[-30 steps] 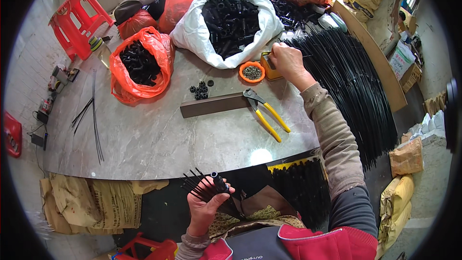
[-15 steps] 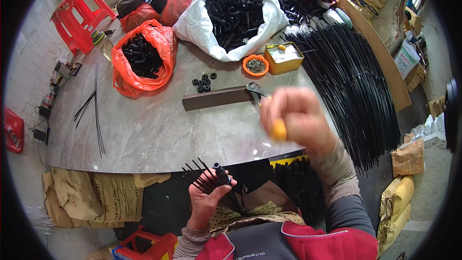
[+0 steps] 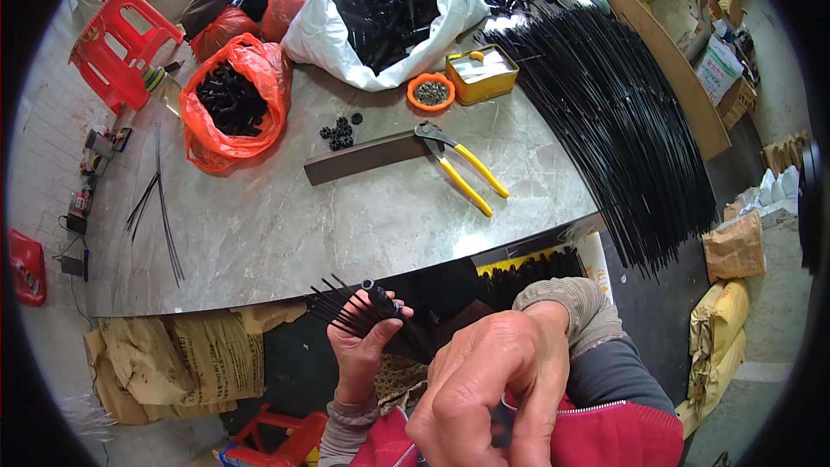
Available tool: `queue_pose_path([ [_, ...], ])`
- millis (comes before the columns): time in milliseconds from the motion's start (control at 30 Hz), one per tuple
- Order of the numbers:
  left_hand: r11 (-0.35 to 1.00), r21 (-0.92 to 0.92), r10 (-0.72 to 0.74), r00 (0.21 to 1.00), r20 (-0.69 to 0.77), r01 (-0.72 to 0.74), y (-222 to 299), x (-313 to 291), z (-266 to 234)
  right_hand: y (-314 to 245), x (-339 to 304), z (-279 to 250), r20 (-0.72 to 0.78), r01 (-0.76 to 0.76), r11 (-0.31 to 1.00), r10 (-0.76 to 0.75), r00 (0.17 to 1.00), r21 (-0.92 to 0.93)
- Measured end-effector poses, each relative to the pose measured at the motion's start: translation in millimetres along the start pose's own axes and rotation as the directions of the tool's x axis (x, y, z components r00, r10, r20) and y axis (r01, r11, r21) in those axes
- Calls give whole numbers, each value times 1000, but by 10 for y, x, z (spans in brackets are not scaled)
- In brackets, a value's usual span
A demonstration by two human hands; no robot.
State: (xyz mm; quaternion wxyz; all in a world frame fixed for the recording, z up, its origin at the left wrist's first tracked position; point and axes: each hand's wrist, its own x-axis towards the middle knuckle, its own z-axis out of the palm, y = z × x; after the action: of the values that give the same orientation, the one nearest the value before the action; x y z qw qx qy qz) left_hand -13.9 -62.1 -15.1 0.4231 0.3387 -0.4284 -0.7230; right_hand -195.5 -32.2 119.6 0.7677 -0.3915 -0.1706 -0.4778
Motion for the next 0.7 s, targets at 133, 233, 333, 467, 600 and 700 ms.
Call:
queue_pose_path([
  [133,994,-10,105,994,10,-105,0,-21,13,-75,102,-66,48,182,978,-178,983,-100],
  [233,995,35,95,993,65,-98,54,32,-11,-488,-66,-458,-10,51,797,-72,997,-602],
  [333,998,9,63,998,27,-64,31,6,-61,-786,8,-823,-436,-534,-235,-364,823,-812],
  [467,998,37,43,999,24,-44,46,11,-62,-1148,-234,-1754,-166,-484,-861,-460,872,-158],
  [600,996,66,51,999,9,-52,46,16,-82,-1288,-173,-2137,-519,-532,-839,-407,752,-112],
  [700,998,38,47,998,48,-49,62,14,-93,-1318,-153,-2355,-465,-412,-902,-312,829,-128],
])
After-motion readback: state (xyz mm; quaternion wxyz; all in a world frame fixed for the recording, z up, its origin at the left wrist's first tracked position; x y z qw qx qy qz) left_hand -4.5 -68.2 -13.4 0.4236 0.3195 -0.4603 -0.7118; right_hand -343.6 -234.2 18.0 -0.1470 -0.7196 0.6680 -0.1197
